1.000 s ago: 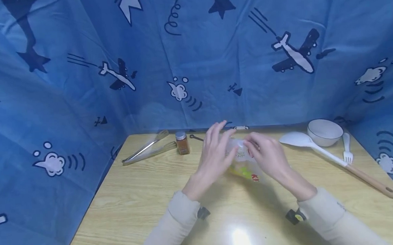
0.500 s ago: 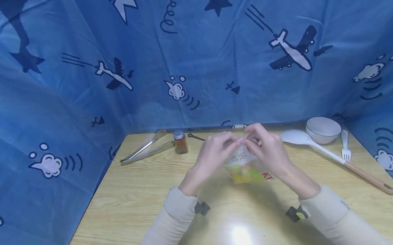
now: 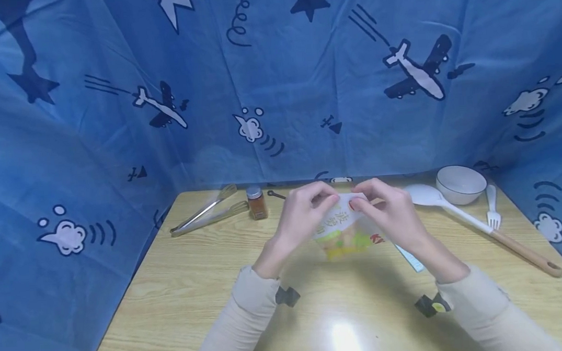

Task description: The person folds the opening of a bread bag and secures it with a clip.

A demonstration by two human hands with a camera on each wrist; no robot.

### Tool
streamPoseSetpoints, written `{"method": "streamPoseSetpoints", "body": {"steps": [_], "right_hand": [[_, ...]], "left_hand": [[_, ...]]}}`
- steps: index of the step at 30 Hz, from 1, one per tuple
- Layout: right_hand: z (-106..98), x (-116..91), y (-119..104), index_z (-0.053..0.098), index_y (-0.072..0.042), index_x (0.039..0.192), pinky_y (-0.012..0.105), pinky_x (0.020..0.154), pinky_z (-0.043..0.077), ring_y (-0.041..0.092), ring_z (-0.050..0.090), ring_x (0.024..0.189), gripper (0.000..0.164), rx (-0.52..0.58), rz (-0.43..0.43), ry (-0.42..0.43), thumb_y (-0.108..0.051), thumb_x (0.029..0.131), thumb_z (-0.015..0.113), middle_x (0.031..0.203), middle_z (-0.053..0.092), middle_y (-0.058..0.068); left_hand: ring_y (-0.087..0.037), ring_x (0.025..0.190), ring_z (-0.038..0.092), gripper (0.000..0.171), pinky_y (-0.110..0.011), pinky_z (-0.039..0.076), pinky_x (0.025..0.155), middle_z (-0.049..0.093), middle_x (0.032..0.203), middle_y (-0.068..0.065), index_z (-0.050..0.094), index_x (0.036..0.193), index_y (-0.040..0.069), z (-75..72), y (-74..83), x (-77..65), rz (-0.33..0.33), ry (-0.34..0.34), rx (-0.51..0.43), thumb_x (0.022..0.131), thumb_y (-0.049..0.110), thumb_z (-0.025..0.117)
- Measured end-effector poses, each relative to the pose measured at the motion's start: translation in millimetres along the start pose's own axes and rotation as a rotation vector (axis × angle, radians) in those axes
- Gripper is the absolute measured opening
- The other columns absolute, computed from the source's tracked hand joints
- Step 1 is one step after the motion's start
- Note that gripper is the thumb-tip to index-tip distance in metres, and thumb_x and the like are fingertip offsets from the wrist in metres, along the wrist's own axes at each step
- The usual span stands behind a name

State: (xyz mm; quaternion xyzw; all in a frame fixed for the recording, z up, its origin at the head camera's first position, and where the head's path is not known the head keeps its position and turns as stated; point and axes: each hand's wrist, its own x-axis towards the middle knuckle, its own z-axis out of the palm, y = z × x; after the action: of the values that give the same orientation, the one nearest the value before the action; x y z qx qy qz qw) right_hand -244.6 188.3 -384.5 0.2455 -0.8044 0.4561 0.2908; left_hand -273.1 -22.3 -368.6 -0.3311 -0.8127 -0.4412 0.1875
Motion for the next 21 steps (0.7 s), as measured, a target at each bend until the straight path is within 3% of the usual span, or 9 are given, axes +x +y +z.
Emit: {"method": "streamPoseSetpoints", "body": {"steps": [5, 10, 17, 21], "right_hand": [[-0.7, -3.7, 3.0, 0.075, -0.003, 0.092, 0.011, 0.070, 0.059, -0.016, 0.069, 0.084, 0.009, 0.048, 0.020, 0.048, 0.006, 0.091, 0.077, 0.090, 0.082, 0.014], [-0.2, -4.6, 1.8, 0.075, 0.003, 0.091, 0.011, 0.072, 0.059, -0.013, 0.071, 0.086, 0.009, 0.122, 0.061, 0.081, 0.011, 0.090, 0.075, 0.091, 0.080, 0.020], [-1.9, -4.7, -4.6, 0.072, 0.007, 0.093, 0.015, 0.076, 0.061, -0.003, 0.076, 0.085, 0.010, 0.272, 0.101, 0.105, 0.016, 0.090, 0.070, 0.092, 0.078, -0.018], [-2.2, -4.9, -5.3, 0.073, 0.000, 0.093, 0.015, 0.076, 0.061, 0.001, 0.076, 0.084, 0.016, 0.332, 0.122, 0.113, 0.015, 0.089, 0.071, 0.091, 0.078, -0.018]], "left_hand": [[-0.018, 0.090, 0.076, 0.006, -0.018, 0.059, 0.083, 0.081, 0.100, -0.007, 0.077, 0.100, 0.008, -0.9, -1.3, 1.0, 0.002, -0.020, 0.001, 0.097, 0.013, 0.075], [-0.018, 0.088, 0.075, 0.010, -0.017, 0.060, 0.083, 0.080, 0.098, -0.008, 0.075, 0.106, 0.006, -1.3, -0.2, 1.5, 0.015, -0.054, -0.059, 0.097, 0.010, 0.074], [-0.016, 0.085, 0.072, 0.014, -0.019, 0.061, 0.077, 0.078, 0.097, -0.009, 0.075, 0.110, 0.006, -2.6, 4.2, 0.0, 0.029, -0.061, -0.148, 0.096, 0.008, 0.075], [-0.019, 0.092, 0.074, 0.014, -0.020, 0.062, 0.081, 0.079, 0.104, -0.010, 0.075, 0.110, 0.005, -3.4, 5.8, -1.5, 0.047, -0.047, -0.189, 0.096, 0.006, 0.074]]}}
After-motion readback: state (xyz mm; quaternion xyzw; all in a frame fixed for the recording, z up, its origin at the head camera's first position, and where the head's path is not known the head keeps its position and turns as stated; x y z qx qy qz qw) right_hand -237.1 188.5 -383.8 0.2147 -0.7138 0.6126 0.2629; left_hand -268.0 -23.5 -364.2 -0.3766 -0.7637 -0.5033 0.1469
